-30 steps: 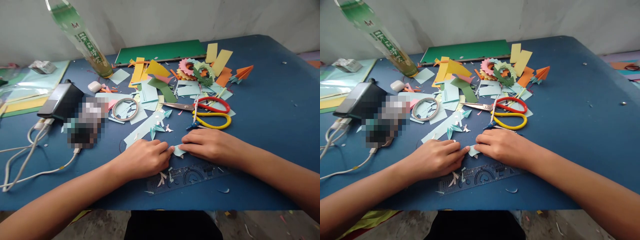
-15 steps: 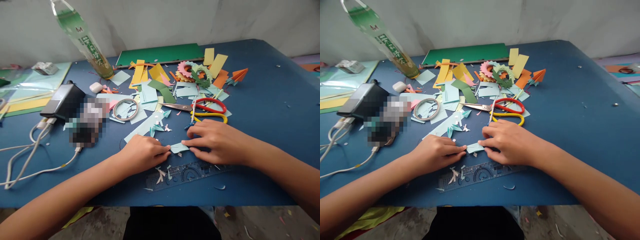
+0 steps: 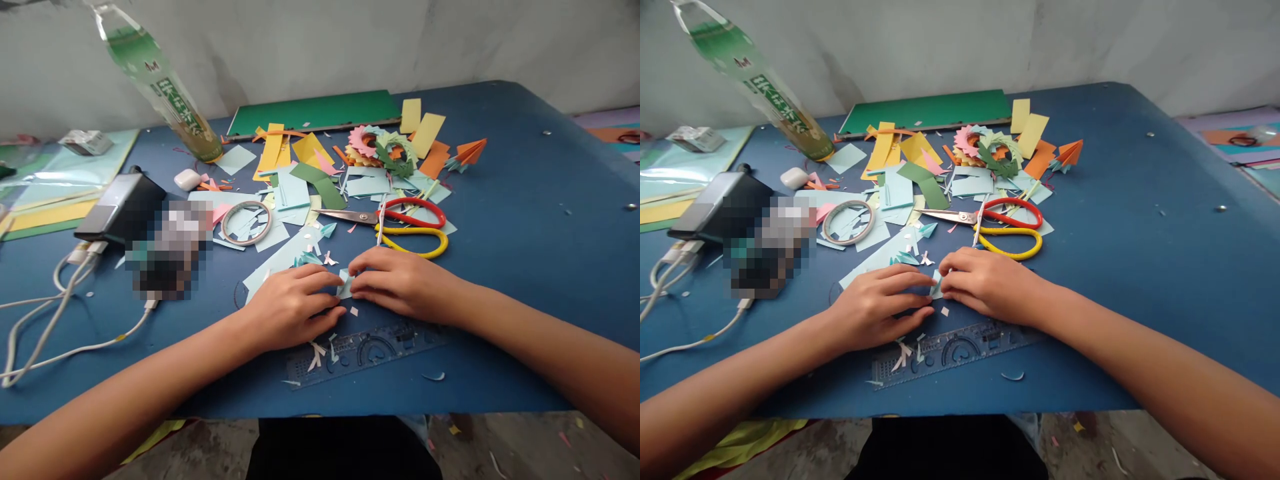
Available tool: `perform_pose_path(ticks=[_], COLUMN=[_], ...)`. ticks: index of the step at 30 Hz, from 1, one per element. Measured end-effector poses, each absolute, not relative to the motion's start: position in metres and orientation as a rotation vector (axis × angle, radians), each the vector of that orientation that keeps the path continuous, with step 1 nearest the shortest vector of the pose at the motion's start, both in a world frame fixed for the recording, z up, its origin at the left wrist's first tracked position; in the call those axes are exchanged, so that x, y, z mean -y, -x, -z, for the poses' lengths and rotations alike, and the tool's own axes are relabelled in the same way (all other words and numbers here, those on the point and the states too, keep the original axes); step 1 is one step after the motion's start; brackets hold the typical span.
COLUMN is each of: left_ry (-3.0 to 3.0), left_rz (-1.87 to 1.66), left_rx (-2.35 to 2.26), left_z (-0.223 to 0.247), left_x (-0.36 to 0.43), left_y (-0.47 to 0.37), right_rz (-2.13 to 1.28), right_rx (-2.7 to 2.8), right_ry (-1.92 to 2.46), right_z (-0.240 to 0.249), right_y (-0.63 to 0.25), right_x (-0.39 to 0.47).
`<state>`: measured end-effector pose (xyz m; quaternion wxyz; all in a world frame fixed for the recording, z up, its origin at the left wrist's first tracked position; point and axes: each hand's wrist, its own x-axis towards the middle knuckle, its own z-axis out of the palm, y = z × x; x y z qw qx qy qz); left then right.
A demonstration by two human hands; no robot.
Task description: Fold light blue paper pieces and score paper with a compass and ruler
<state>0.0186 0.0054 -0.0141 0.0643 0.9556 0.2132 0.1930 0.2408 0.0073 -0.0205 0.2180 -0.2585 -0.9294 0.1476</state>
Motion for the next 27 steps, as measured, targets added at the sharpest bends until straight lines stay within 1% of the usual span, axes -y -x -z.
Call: perform_pose_path(ticks=[4, 10, 14, 20, 27], left_ry=[-2.858, -2.852, -2.848, -2.84, -2.809], left_rz=[-0.541, -0.564, -0.582, -0.593, -0.543], left_rx=[-0.456, -0.403, -0.394, -0.415, -0.426], left_z=[0.011, 0.014, 0.017, 0.019, 0.017], left_x=[-0.014, -0.015, -0.016, -0.016, -0.014], left_y=[-0.013, -0.011, -0.01, -0.009, -0.009], right_rz=[-0.501, -0.596, -0.542, -0.514, -0.389], right_rx=[2.495, 2.447, 2.459, 2.489, 2.524], right_ry=[0.784, 0.925, 1.043, 1.073, 1.113], right_z=[0.023, 0.023, 0.023, 0.023, 0.025], right_y=[-0.233, -0.225, -0.224, -0.224, -0.219], right_x=[-0.008, -0.008, -0.009, -0.01, -0.009])
